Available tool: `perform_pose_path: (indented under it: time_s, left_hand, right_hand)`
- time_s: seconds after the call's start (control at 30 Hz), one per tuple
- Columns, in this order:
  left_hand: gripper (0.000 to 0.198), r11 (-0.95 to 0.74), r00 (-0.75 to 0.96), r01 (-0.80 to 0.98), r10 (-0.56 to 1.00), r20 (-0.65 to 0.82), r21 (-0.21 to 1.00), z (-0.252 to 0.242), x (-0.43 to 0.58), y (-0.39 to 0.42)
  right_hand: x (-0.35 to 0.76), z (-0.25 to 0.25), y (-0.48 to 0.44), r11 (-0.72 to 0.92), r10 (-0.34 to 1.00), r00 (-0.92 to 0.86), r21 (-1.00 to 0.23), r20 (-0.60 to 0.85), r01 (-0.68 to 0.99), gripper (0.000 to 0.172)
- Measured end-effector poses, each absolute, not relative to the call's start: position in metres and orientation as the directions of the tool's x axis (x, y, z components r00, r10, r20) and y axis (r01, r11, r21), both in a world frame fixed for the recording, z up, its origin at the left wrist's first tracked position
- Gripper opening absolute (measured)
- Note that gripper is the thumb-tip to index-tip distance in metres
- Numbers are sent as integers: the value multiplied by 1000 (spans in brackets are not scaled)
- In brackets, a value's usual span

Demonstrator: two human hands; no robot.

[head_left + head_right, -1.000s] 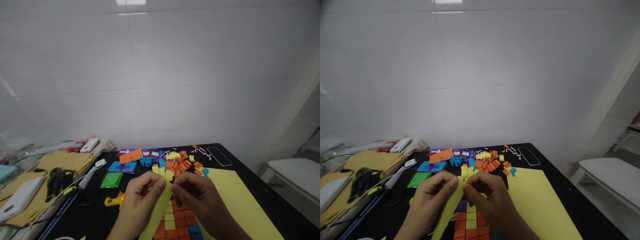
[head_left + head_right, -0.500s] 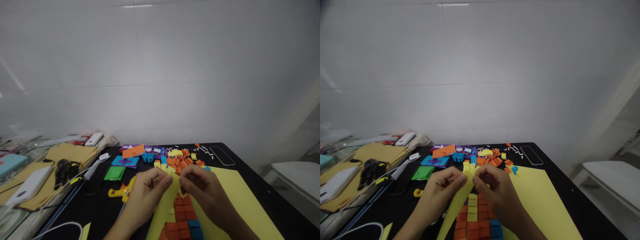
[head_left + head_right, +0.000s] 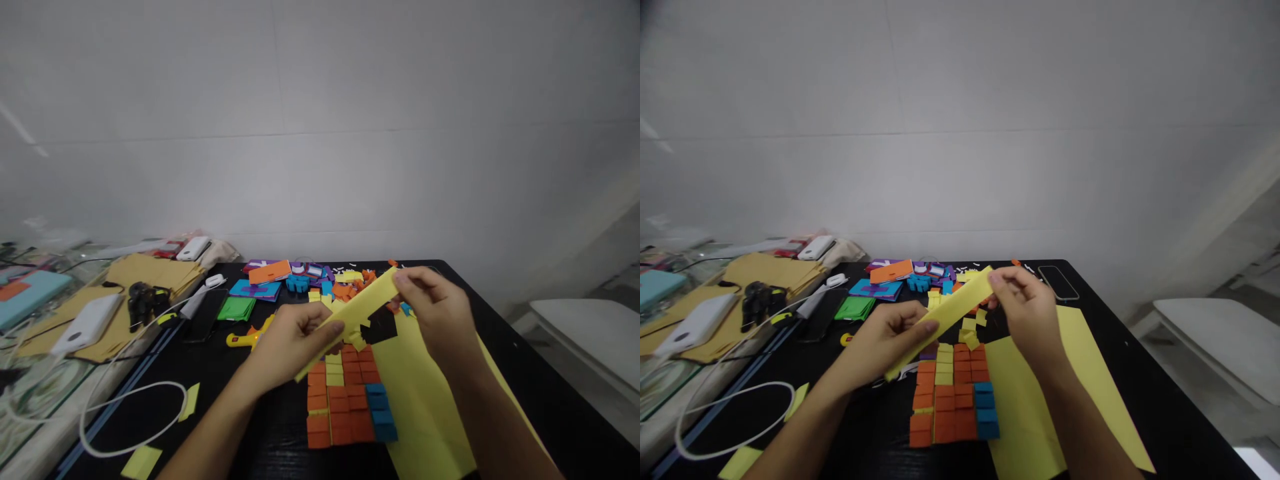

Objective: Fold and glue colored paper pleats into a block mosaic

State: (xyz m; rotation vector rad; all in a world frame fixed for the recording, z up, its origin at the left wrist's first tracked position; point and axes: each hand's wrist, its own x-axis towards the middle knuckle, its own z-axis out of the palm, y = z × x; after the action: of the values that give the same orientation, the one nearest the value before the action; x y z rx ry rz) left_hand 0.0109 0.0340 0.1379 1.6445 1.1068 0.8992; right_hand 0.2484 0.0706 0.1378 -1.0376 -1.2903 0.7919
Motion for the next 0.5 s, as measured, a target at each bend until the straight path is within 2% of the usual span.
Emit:
perform_pose_path:
  time_s: [0.1,0.17,0.27,0.33,0.4,0.5]
  left_hand:
    - [30,-147,288,233,955,76,961,146,-7,41]
    - [26,-187,151,125,974,167,974,149,-16,46]
    - [21,-322,-135,-33,939,315,946,150,-23,52]
    - [20,-376,-214,-30,907,362,926,150,-22,52]
    - [23,-352,-128,60,926,357,934,151,-19,50]
    - [28,-285,131,218,956,262,933,149,-10,44]
  right_hand:
    - [265,137,82,375,894,256,-927,367,21,29]
    - [273,139,85,347,917,193,-937,349,42,30]
    - [277,144,82,271,956,-180,-929,230,251,30]
    - [275,143,79,266,918,-380,-880,108,393,26]
    - [268,141,75,302,912,-393,-843,119,445,17]
    - [249,135,65,373,904,-332,-875,269,308,34]
